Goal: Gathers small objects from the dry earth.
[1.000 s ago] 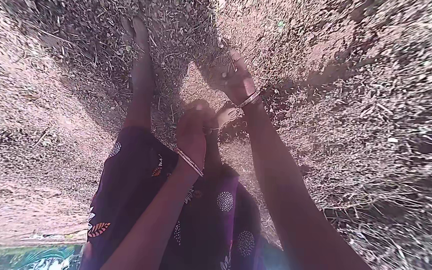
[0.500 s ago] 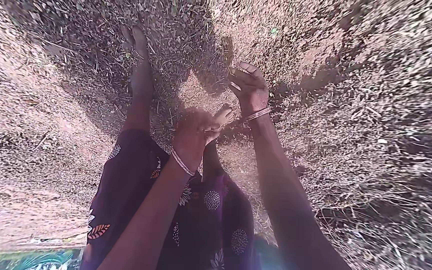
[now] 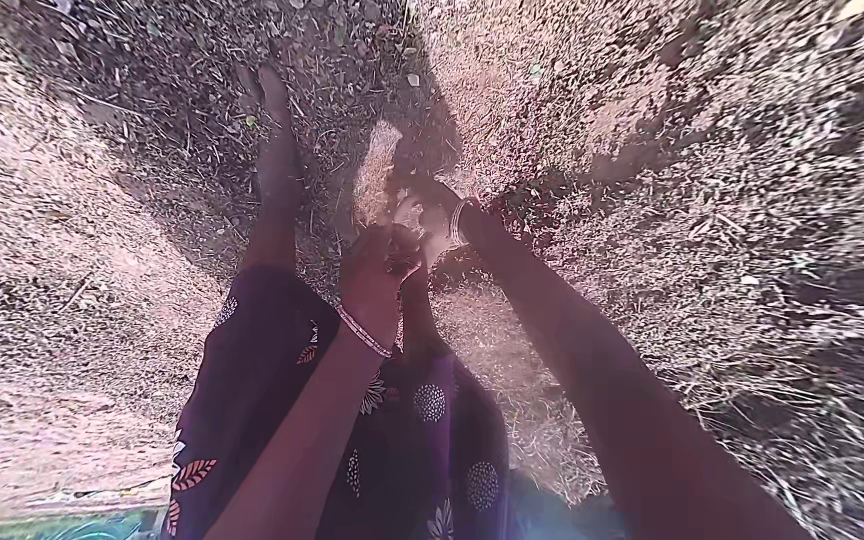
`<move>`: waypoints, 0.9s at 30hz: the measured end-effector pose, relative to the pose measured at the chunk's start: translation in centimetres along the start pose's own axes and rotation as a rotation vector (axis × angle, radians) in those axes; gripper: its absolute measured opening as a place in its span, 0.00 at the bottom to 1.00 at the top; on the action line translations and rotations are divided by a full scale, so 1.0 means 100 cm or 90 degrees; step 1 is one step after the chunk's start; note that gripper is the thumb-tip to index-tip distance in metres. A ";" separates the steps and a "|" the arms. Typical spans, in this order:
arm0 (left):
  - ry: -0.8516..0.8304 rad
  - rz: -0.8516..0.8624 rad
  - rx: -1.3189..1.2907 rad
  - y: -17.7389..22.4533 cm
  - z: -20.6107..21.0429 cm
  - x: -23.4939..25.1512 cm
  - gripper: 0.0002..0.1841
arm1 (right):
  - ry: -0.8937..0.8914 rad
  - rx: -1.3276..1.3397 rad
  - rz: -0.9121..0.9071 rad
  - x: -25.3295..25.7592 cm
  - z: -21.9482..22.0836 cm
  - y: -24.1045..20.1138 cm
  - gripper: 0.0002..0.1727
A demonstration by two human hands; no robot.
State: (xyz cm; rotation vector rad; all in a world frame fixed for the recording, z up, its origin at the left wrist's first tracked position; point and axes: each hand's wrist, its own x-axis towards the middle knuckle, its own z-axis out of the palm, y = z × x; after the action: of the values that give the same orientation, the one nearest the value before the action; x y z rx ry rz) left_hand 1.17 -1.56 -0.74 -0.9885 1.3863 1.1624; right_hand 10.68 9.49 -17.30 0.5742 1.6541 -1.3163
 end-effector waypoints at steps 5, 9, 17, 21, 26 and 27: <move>0.067 0.038 -0.032 0.000 -0.002 0.002 0.16 | 0.405 0.065 0.214 -0.009 -0.029 0.078 0.29; 0.126 0.062 -0.025 -0.006 -0.004 0.004 0.13 | 0.425 0.173 0.335 0.048 -0.022 0.090 0.44; 0.085 0.089 0.008 0.001 -0.001 0.002 0.13 | 0.020 0.048 0.088 -0.028 0.033 0.044 0.20; 0.087 0.129 0.014 0.000 -0.005 0.005 0.13 | 0.369 0.089 0.278 -0.045 0.014 0.095 0.28; 0.058 0.116 -0.003 -0.003 -0.002 0.004 0.13 | 0.407 0.168 0.399 0.032 0.041 0.084 0.46; 0.054 0.123 -0.006 -0.004 -0.002 0.004 0.15 | 0.369 0.187 0.365 0.045 0.060 0.070 0.50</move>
State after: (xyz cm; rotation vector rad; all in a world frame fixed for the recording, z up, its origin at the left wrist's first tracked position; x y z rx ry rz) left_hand 1.43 -1.81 -1.17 -0.9358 1.5720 1.2821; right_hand 16.32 5.36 -24.75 1.5945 1.5519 -1.0088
